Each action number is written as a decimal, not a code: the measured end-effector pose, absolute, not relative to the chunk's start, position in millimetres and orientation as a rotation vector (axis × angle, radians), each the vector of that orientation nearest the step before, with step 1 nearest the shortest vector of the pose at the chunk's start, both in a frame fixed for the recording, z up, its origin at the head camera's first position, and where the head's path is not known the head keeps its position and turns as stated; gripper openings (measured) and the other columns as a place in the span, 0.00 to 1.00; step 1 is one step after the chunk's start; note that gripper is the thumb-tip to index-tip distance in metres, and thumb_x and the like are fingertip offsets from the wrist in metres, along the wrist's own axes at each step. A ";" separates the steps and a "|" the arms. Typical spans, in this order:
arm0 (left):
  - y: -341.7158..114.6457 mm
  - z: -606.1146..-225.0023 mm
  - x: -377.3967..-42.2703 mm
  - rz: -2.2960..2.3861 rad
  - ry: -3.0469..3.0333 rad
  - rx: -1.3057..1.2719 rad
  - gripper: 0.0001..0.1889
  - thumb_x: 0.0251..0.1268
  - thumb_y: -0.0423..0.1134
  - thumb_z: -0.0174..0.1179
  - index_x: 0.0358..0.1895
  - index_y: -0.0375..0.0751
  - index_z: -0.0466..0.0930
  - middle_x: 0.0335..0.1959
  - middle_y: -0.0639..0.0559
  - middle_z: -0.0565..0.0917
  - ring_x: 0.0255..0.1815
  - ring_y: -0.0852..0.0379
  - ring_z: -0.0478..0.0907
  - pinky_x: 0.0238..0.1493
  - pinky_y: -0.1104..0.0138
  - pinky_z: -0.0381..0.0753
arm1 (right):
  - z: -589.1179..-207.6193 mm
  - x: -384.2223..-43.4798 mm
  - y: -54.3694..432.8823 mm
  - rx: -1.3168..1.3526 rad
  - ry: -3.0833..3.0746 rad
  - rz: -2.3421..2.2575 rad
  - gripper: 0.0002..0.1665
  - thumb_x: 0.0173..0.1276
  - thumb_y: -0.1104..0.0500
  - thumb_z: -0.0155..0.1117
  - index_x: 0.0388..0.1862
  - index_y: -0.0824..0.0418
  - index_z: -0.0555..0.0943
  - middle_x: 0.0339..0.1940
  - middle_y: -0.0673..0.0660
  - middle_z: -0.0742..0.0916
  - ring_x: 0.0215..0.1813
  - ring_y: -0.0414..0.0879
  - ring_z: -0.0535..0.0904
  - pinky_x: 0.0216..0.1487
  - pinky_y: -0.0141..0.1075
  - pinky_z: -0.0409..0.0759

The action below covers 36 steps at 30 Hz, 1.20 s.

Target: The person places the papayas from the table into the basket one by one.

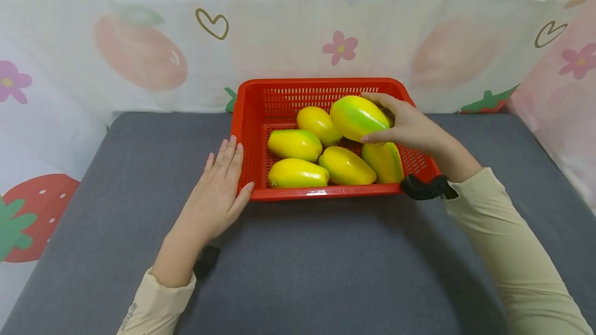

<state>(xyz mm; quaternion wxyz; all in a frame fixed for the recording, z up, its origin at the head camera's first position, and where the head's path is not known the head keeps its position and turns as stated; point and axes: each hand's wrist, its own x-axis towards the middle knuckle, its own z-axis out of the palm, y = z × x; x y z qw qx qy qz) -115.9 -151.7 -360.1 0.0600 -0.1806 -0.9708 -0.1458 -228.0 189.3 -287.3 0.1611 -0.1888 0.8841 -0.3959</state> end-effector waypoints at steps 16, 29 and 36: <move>-151.0 -359.7 -116.4 -0.436 -2.949 -0.543 0.38 0.68 0.46 0.50 0.72 0.27 0.46 0.75 0.36 0.45 0.75 0.42 0.39 0.71 0.48 0.43 | -301.8 -251.6 197.2 -0.543 2.431 -0.994 0.44 0.58 0.56 0.70 0.71 0.53 0.61 0.62 0.56 0.71 0.55 0.53 0.68 0.51 0.44 0.74; -151.8 -359.9 -115.3 -0.438 -2.944 -0.538 0.38 0.68 0.46 0.50 0.72 0.27 0.46 0.75 0.37 0.45 0.75 0.43 0.39 0.71 0.48 0.43 | -308.9 -259.6 194.6 -0.558 2.388 -0.897 0.47 0.57 0.56 0.71 0.72 0.54 0.59 0.64 0.57 0.70 0.56 0.54 0.67 0.53 0.47 0.72; -151.0 -359.7 -114.8 -0.440 -2.956 -0.532 0.38 0.68 0.46 0.50 0.73 0.28 0.46 0.75 0.37 0.45 0.75 0.43 0.39 0.71 0.48 0.43 | -310.6 -263.1 191.1 -0.576 2.377 -0.915 0.48 0.58 0.56 0.70 0.73 0.56 0.57 0.65 0.59 0.69 0.56 0.55 0.66 0.55 0.49 0.70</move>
